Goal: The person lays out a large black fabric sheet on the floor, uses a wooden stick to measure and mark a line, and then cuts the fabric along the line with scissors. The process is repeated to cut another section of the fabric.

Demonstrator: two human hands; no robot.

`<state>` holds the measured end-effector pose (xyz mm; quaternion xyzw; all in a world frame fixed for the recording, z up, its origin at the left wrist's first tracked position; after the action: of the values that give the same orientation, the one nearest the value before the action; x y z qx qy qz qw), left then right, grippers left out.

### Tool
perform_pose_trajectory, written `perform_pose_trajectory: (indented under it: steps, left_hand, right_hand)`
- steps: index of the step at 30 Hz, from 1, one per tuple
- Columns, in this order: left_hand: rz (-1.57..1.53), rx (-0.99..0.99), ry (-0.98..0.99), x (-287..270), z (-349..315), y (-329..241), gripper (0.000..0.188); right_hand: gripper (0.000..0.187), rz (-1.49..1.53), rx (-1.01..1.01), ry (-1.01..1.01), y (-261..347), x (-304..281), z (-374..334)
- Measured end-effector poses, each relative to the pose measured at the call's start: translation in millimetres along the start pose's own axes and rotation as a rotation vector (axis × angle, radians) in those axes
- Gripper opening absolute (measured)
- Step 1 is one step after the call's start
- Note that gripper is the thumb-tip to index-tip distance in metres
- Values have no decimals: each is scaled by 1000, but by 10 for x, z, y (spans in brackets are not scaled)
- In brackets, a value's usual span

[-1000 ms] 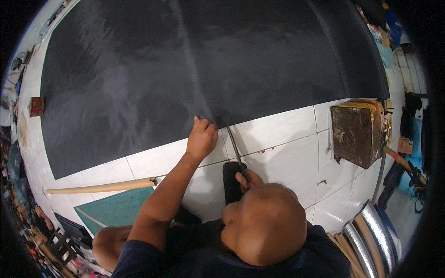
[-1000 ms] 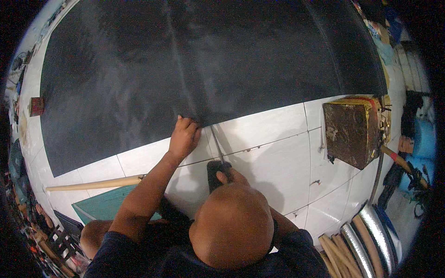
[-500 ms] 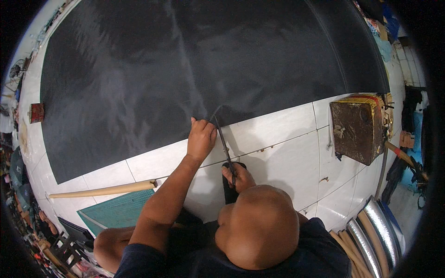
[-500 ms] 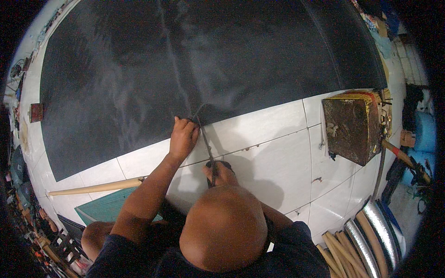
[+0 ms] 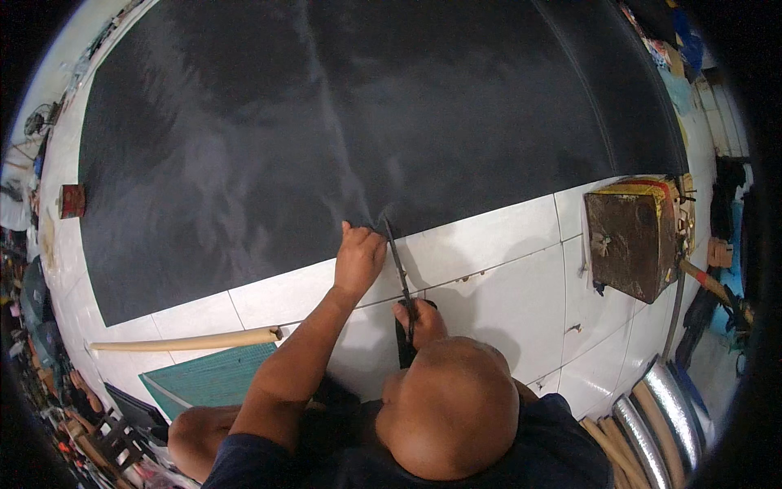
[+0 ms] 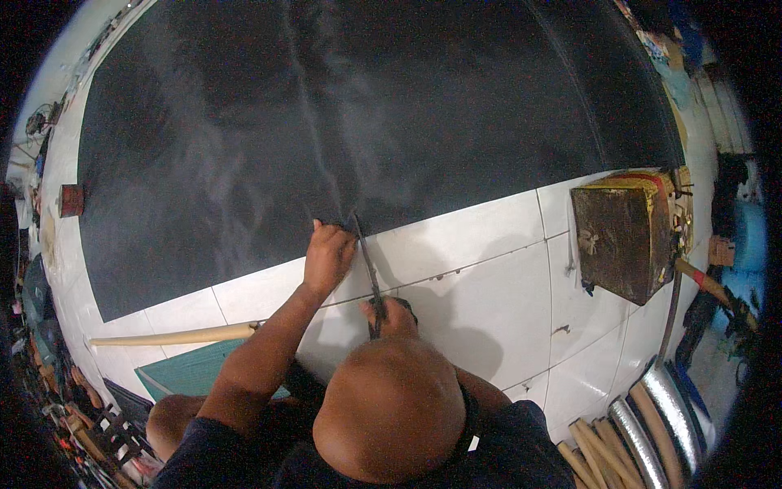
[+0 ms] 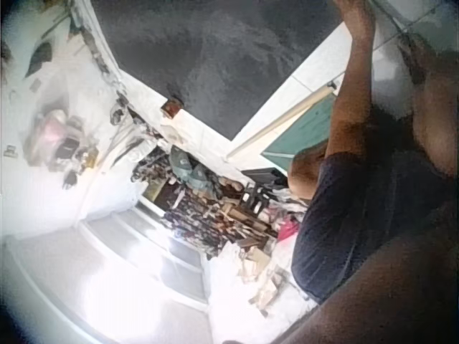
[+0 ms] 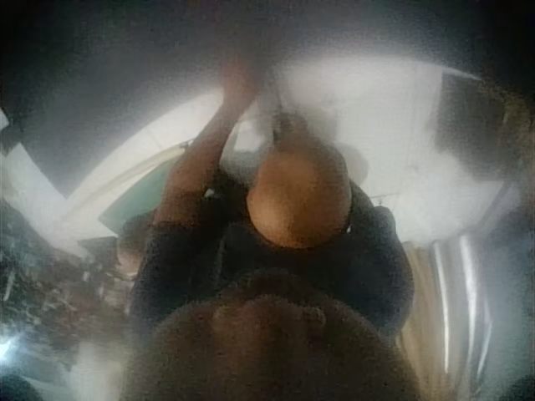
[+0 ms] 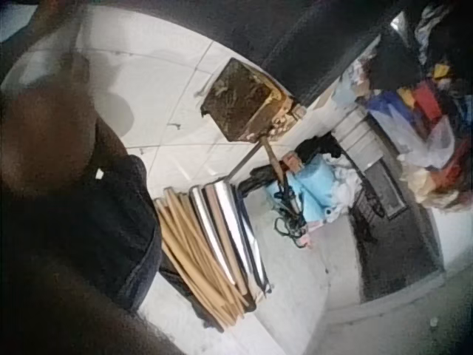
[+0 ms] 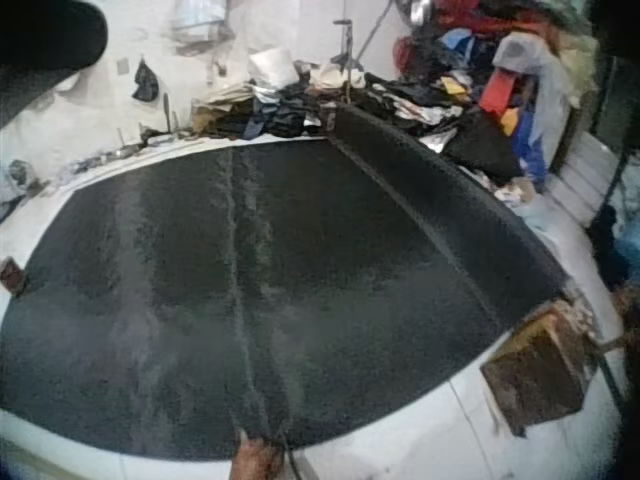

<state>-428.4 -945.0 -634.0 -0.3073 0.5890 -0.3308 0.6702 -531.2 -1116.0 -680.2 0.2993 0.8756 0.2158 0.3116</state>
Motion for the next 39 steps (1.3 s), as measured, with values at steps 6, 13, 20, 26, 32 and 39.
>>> perform_pose_trajectory:
  steps: [6,13,20,26,32,39]
  left_hand:
    - [-58,2,14,-55,-4,-1,5]
    - [-94,-17,26,-43,6,7,8]
    - [-91,-50,37,-93,-17,49,9]
    - [-90,-89,112,-10,12,63,17]
    - [98,45,247,6,-84,-12,34]
    - [372,68,397,198,-203,-131,54]
  right_hand:
    - [59,9,2,13,207,-57,192]
    - [50,-74,-223,-139,272,-106,520]
    - [48,140,-269,-76,566,-127,652]
    - [53,101,-245,-102,682,-214,961]
    - [63,44,-189,-58,775,-233,893]
    - [60,48,-175,-59,1035,-345,1329]
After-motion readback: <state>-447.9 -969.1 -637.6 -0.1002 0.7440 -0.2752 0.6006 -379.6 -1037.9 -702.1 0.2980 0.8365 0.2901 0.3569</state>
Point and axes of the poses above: each hand's wrist, its own z-axis towards the middle knuckle, its own x-axis out of the palm, y = z × x, the point moved 10 cm from there along z, towards the middle knuckle, and after that the axes turned 12 degrees about -z, right-handed, at the moved point
